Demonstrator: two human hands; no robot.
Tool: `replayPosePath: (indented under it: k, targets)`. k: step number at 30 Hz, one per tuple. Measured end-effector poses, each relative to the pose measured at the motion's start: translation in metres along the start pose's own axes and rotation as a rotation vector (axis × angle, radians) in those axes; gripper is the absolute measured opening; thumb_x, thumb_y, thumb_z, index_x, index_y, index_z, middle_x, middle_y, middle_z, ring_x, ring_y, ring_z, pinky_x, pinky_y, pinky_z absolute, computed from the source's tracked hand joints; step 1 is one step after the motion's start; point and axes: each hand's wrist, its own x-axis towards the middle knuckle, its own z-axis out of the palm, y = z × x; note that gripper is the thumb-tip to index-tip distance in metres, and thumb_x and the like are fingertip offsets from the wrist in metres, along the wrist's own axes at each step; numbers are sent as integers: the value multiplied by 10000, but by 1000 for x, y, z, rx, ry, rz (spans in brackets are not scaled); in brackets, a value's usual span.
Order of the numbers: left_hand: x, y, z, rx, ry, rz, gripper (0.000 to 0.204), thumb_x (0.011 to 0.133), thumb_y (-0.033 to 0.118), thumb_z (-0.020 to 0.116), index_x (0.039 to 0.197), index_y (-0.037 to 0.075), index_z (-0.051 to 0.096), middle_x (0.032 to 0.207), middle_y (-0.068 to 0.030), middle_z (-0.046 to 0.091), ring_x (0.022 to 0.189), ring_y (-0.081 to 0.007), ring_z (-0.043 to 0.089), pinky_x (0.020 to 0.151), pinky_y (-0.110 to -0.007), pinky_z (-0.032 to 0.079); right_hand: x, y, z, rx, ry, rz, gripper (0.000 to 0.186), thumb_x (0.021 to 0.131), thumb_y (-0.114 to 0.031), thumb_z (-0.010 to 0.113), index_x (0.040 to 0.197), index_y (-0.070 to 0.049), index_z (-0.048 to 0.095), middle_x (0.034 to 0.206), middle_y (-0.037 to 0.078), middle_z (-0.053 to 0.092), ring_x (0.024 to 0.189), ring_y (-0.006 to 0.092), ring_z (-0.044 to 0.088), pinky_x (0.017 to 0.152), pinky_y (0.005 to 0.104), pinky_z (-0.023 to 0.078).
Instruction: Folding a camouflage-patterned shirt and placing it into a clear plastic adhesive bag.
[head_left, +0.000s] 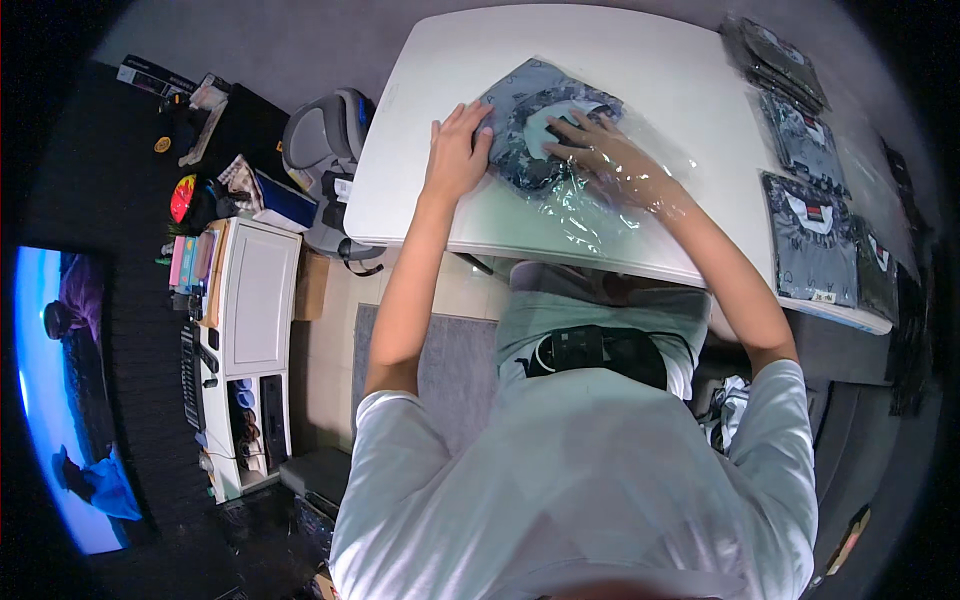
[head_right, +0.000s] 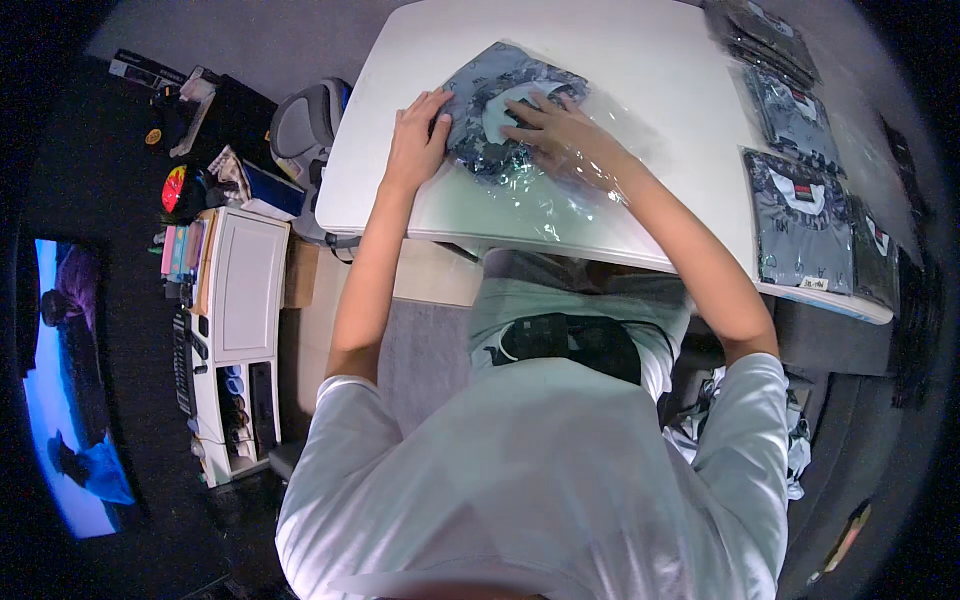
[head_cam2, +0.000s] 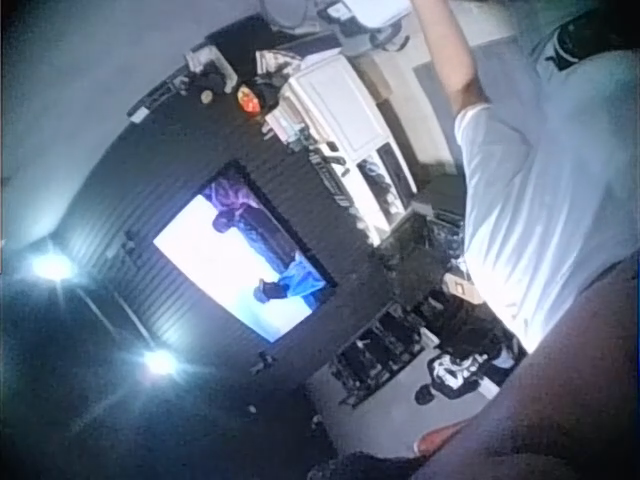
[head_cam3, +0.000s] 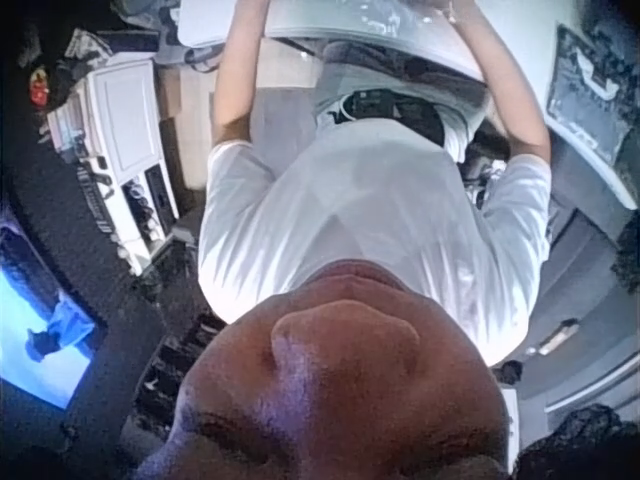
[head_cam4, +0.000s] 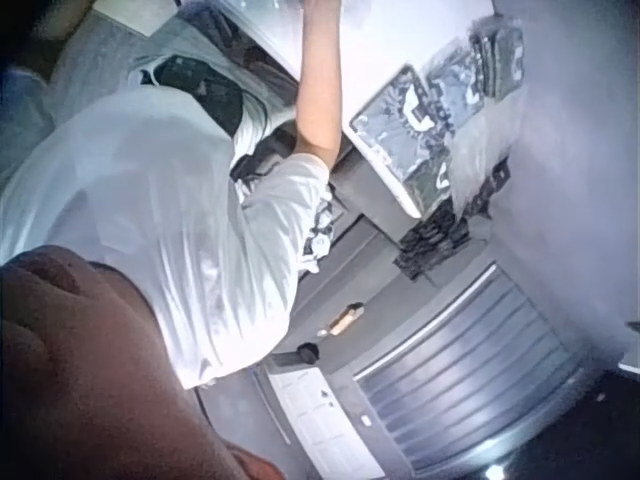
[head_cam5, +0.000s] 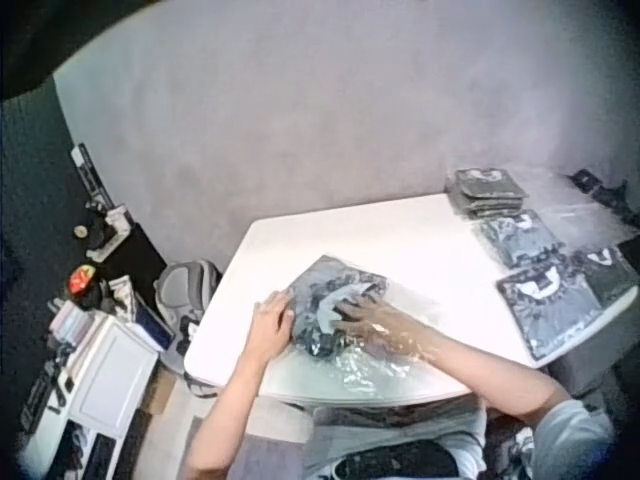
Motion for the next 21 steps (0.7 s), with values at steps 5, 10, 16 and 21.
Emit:
replayPosePath:
  k: [5, 10, 16, 21]
  targets:
    - [2, 5, 0, 44, -36, -5, 397, 985, 248, 504, 1349, 124, 601, 1471, -164, 516, 1424, -397, 386, 1151, -674, 176, 8, -16, 6, 179, 29, -232, 603, 895, -110, 628, 1459, -282, 498, 1611, 85, 322, 1474, 358, 313, 1214, 564, 234]
    - [5, 8, 2, 42, -55, 18, 399, 1001, 251, 488, 1365, 123, 591, 1494, -156, 493, 1445, -381, 362, 1165, -645, 177, 11, -13, 19, 184, -2, -307, 548, 890, -189, 680, 1416, -272, 549, 1575, 92, 388, 1453, 331, 358, 1196, 549, 288]
    - [7, 9, 1, 27, -95, 55, 411, 1028, 276, 446, 1382, 106, 570, 1503, -138, 487, 1451, -360, 362, 1184, -604, 192, 11, 6, 7, 166, 37, -164, 633, 921, -235, 641, 1507, -330, 420, 1607, 93, 324, 1466, 417, 293, 1189, 569, 284]
    - [7, 9, 2, 1, -106, 40, 404, 1016, 256, 470, 1374, 102, 577, 1490, -152, 498, 1443, -368, 371, 1180, -605, 199, 13, 14, 11, 14, -127, -56, 566, 938, -282, 624, 1472, -382, 467, 1632, 66, 274, 1481, 455, 226, 1193, 637, 213]
